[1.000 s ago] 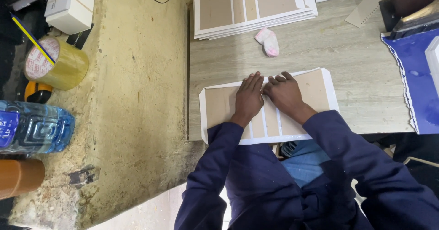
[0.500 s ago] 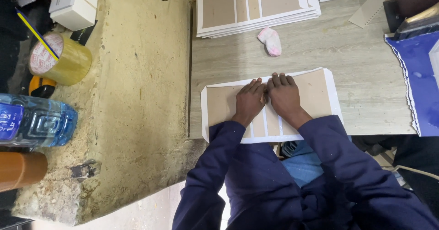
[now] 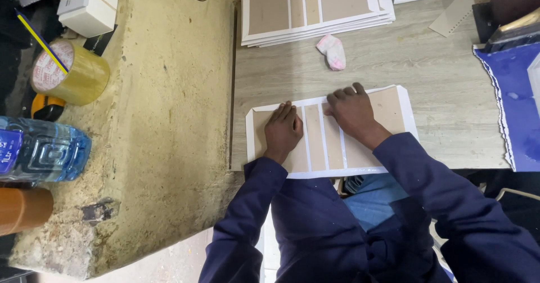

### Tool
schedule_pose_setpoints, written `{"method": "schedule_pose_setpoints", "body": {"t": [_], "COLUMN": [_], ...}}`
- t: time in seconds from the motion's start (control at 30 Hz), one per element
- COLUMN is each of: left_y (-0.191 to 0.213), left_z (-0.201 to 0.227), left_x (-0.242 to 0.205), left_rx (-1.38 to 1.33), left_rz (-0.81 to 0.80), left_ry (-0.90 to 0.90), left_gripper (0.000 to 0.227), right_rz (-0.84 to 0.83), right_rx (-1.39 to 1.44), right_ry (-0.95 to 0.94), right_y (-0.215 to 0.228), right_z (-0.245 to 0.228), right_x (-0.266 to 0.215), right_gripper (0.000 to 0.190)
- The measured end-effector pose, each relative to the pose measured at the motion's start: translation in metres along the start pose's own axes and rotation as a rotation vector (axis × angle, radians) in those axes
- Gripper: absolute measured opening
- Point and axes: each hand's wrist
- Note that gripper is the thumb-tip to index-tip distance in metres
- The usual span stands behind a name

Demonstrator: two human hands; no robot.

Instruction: The person assembles a paper craft by folding a white sheet with brown inserts and pressing the edges. They use a small pink cloth to rub and smooth the surface of the paper, then stack the finished item with others on the table.

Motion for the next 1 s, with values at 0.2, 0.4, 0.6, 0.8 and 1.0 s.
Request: {"method": "schedule_pose_setpoints", "body": {"t": [0.2,0.4,0.6,0.8,1.0], "left_y": [-0.003,0.015,0.031,0.021,0.018], "left_z": [0.0,-0.037,-0.027,-0.025,-0.025], "left_x": [-0.005,-0.006,-0.008,-0.009,-0.011], "left_rx": [0.041,-0.088,0.008,0.081,0.108], "left_rz": [0.088,-0.081,-0.054,-0.017,0.023], "left_ry": [-0.012,-0.078,-0.003,0.039,0.041], "left_gripper": [0.021,0.026,0.049,0.033,0.028], "right_rz": [-0.096,-0.079,-0.13,0.076,-0.143], "right_rx": [-0.196,-0.096,-0.148,-0.133,-0.029], "right_ry": [-0.131,-0.017,-0.177,-0.186,-0.163], "right_y": [0.061,0.02,0.028,0.015,0.054], "right_z": [-0.044,-0.012,0.008,-0.004,0.029], "right_x": [-0.018,-0.007,-0.006,-0.026,-0.033], "right_gripper": [0.039,0.025,0.064,0.05,0.059]}}
Point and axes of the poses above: each hand's wrist, its own x-axis towards the middle knuckle, its own y-axis out of the back of the hand, z = x × y, and after that the axes turned 13 degrees about -x, right-handed
